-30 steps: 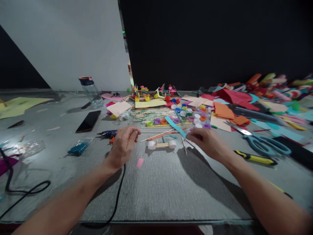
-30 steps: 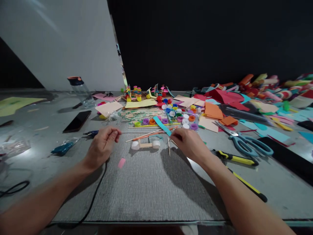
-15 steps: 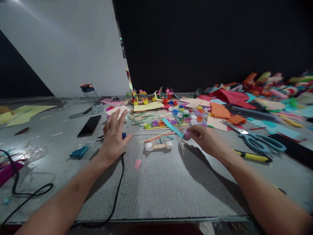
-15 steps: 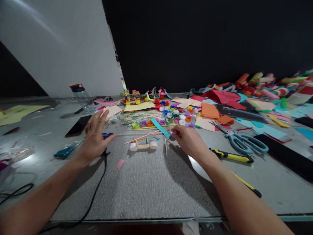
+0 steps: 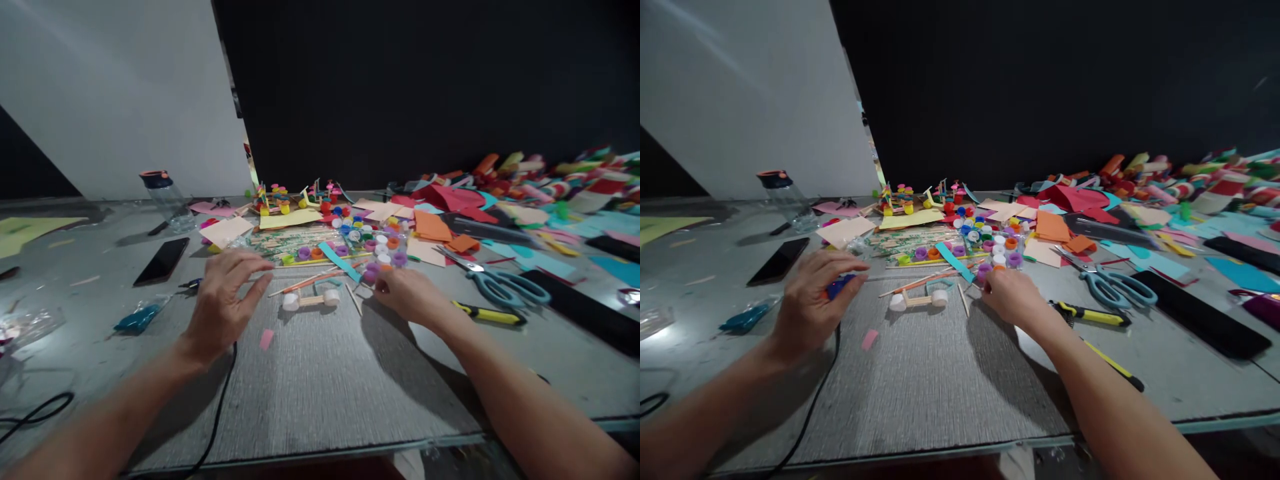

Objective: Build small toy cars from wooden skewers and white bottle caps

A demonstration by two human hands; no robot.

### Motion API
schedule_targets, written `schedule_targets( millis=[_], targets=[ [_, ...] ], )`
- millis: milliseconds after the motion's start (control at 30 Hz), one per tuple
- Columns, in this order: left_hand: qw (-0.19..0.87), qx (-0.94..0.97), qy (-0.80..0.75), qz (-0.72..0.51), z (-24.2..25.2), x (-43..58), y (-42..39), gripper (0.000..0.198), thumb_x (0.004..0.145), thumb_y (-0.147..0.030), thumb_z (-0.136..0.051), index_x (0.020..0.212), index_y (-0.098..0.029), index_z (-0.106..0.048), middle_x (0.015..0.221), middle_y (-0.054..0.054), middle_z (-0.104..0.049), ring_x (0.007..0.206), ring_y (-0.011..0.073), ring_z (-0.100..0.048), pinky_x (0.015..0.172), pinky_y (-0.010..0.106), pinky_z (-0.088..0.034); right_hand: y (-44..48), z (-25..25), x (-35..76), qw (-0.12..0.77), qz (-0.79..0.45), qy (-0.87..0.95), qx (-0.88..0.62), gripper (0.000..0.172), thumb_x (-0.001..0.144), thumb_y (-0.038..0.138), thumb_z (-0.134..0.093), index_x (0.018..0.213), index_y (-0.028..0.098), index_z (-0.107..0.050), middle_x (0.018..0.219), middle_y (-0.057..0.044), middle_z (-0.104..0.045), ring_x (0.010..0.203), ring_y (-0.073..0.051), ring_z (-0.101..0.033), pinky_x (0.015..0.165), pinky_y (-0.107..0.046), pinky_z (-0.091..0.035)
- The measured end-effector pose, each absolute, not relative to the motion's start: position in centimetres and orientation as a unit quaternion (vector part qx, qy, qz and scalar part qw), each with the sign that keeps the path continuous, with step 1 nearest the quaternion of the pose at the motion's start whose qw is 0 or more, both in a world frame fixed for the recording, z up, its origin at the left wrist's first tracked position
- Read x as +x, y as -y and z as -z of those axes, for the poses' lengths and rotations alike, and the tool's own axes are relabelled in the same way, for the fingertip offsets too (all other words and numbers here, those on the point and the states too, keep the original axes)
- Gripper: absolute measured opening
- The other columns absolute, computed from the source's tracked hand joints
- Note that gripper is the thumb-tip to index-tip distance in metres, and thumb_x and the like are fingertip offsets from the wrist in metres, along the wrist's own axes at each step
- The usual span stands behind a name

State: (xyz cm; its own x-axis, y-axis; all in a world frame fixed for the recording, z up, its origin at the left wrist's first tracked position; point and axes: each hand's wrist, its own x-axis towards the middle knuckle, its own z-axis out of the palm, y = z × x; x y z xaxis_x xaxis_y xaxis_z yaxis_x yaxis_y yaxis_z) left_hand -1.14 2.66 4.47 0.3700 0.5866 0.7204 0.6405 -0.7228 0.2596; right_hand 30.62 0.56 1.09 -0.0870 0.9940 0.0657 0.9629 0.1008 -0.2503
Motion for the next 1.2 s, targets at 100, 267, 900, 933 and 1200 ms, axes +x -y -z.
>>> schedule_targets(
  millis=[100, 267, 900, 933, 1200],
  targets=[
    [-0.116, -0.840, 0.375, 0.376, -4.5, 0.4, -0.8, 0.019, 0.094, -0.030, -0.061, 0.112, -0.026, -0.068, 0.097, 0.002, -0.071, 0.099, 0.0228, -0.064, 0.092, 0.040, -0.048, 0.3, -2.1, 29.9, 0.185, -0.129, 0.747, -0.625, 0.016, 0.095, 0.029, -0.062, 0.084, 0.018, -0.063, 0.079, -0.001, -0.066, 0.067, -0.014, -0.060, 0.062, -0.029, -0.050],
    [-0.428, -0.767, 0.373, 0.299, -3.3, 3.6, 1.4, 0.022, 0.091, -0.030, -0.065, 0.111, -0.022, -0.069, 0.088, 0.001, -0.072, 0.076, 0.0160, -0.063, 0.065, 0.027, -0.046, 2.3, -2.4, 26.7, 0.284, -0.321, 0.757, -0.493, 0.013, 0.093, 0.028, -0.057, 0.082, 0.021, -0.060, 0.062, 0.003, -0.063, 0.056, -0.012, -0.056, 0.052, -0.026, -0.042],
    [-0.671, -0.525, 0.303, 0.428, -1.0, 3.8, 1.4, 0.015, 0.087, -0.033, -0.073, 0.089, -0.019, -0.074, 0.067, 0.000, -0.067, 0.050, 0.0081, -0.052, 0.041, 0.017, -0.041, 3.0, -1.3, 24.7, 0.422, -0.582, 0.601, -0.349, 0.034, 0.094, 0.048, -0.062, 0.077, 0.019, -0.063, 0.070, 0.002, -0.061, 0.050, -0.008, -0.052, 0.049, -0.023, -0.042],
    [-0.671, -0.529, 0.301, 0.424, -1.0, 3.8, 1.4, 0.014, 0.087, -0.033, -0.073, 0.090, -0.019, -0.075, 0.067, 0.000, -0.067, 0.050, 0.0080, -0.052, 0.041, 0.017, -0.041, 3.1, -1.4, 24.6, 0.417, -0.578, 0.606, -0.353, 0.031, 0.093, 0.046, -0.064, 0.078, 0.019, -0.064, 0.070, 0.002, -0.060, 0.052, -0.008, -0.051, 0.049, -0.023, -0.042],
    [-0.616, -0.629, 0.300, 0.368, -0.4, 3.6, 2.5, 0.008, 0.090, -0.026, -0.069, 0.084, -0.022, -0.074, 0.066, -0.004, -0.062, 0.052, 0.0067, -0.047, 0.050, 0.019, -0.037, 4.1, -0.1, 23.4, 0.291, -0.587, 0.672, -0.345, 0.035, 0.094, 0.051, -0.059, 0.082, 0.019, -0.061, 0.066, 0.005, -0.051, 0.052, -0.009, -0.045, 0.046, -0.021, -0.036]
  ],
)
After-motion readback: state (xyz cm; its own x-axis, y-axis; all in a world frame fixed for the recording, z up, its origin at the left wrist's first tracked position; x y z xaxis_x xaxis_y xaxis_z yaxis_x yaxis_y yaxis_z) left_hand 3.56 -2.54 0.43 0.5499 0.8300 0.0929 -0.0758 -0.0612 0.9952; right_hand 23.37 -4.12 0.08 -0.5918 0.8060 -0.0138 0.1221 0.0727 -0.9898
